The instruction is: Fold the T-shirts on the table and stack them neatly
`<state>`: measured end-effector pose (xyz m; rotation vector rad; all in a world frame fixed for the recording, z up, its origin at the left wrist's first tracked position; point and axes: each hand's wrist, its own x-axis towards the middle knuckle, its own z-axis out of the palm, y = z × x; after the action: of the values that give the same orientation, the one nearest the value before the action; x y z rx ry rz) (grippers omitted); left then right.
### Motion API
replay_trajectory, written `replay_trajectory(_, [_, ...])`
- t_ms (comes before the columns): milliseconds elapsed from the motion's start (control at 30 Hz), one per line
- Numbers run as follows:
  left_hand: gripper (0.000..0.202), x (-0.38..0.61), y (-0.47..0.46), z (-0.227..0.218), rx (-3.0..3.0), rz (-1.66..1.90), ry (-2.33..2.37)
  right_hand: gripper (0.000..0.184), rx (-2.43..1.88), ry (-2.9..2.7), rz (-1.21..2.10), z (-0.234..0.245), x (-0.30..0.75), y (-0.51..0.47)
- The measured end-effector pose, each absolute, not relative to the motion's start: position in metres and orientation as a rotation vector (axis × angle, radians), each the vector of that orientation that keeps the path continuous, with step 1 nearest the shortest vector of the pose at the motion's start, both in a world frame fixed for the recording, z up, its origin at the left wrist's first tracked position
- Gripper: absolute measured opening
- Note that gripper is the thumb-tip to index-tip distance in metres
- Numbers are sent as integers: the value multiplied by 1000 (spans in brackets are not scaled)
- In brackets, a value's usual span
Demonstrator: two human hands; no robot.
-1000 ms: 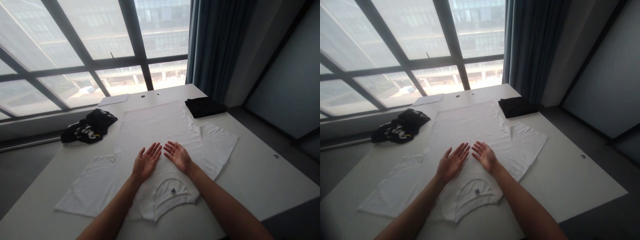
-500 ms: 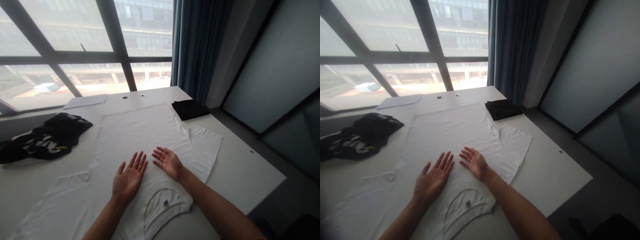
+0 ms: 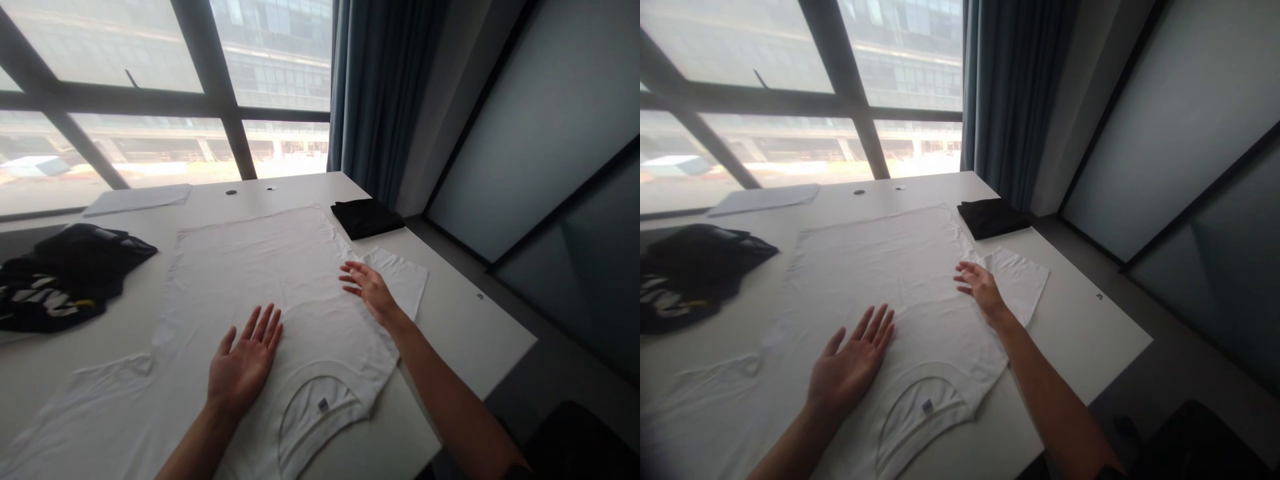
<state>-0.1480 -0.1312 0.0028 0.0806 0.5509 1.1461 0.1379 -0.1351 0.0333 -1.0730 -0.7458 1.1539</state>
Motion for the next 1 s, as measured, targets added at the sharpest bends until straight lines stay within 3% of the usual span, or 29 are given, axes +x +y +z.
replay_trajectory(133, [48, -146, -131, 5, 50, 1144, 573, 29, -1585, -875, 444, 19, 228, -120])
replay_trajectory(300, [47, -145, -132, 8, 27, 1147, 578, 37, -2187, -1072, -24, 9, 312, -126])
replay_trajectory(833, [52, -146, -133, 5, 27, 1156, 568, 42, -2483, -1011, -32, -27, 350, -142])
replay_trajectory(1000, [53, -147, -134, 4, 42, 1156, 559, 32, -2452, -980, -19, -27, 353, -144])
